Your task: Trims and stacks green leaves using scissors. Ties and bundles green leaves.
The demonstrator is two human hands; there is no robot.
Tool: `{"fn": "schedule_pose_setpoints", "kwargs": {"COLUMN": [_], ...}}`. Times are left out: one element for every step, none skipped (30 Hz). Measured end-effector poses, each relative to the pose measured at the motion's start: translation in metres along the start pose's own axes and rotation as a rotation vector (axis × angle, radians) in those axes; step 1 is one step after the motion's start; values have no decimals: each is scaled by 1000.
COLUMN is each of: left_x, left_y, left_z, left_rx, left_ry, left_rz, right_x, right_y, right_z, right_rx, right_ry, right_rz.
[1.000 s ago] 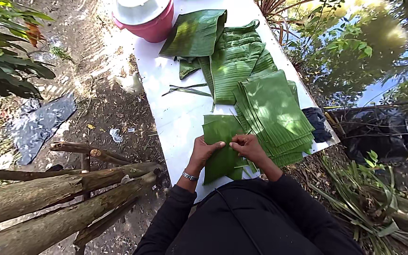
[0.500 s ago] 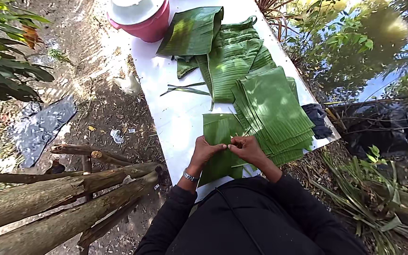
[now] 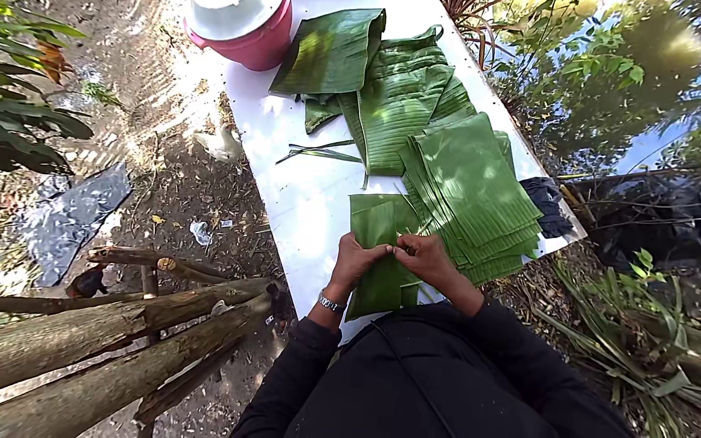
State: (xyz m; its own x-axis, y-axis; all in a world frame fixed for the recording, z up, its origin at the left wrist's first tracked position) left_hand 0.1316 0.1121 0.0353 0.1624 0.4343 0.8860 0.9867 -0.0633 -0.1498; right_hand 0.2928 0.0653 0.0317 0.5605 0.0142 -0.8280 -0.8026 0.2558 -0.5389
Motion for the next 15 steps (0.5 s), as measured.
{"fn": "schedule_pose_setpoints", "kwargs": {"left_x": [1, 1, 1, 1, 2, 2, 3, 4, 3, 3, 3, 2, 2, 2, 2], "left_y": [0, 0, 0, 0, -1, -1, -1, -1, -1, -1, -1, 1, 3, 5, 6], "left_z": [1, 1, 1, 1, 1, 0, 0, -1, 0, 0, 0, 0, -2, -3, -5], "left_rx": [-1, -1, -2, -5, -8, -13, -17, -20, -23, -29, -36, -46, -61, -70, -78], "left_ry": [4, 7, 10, 13, 15, 14, 13, 11, 8, 4, -4, -21, -40, -53, -62], "left_rz": [2, 7, 9, 6, -3, -12, -20, -23, -22, -23, -27, -35, -46, -52, -61], "right_x": [-1, -1, -1, -2, -2, -3, -3, -3, -3, -3, -3, -2, -2, -1, 1], "right_y": [0, 1, 1, 1, 1, 1, 1, 1, 2, 3, 3, 4, 4, 5, 4], "right_z": [0, -1, -1, -2, -2, -2, -3, -3, -3, -4, -4, -4, -3, -3, -3], "right_rx": [4, 7, 10, 10, 11, 11, 10, 13, 16, 18, 19, 20, 18, 16, 17], "right_ry": [-5, -9, -10, -10, -9, -7, -6, -6, -6, -6, -8, -9, -8, -3, 4], "right_rz": [2, 6, 11, 21, 36, 49, 55, 58, 56, 49, 34, 16, -1, -8, -7]}}
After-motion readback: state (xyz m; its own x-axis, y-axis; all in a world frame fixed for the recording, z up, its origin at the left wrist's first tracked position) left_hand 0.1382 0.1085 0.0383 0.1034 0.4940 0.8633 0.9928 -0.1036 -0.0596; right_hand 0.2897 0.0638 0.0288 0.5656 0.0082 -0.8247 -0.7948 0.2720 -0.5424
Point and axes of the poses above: each hand's wrist, its own z-axis towards the middle knuckle, its own y-axis out of the palm, x = y × z, the point moved 6 cm from there along z, towards the middle knuckle, and after that the axes turned 15 degrees about x, right-handed, at the moved point
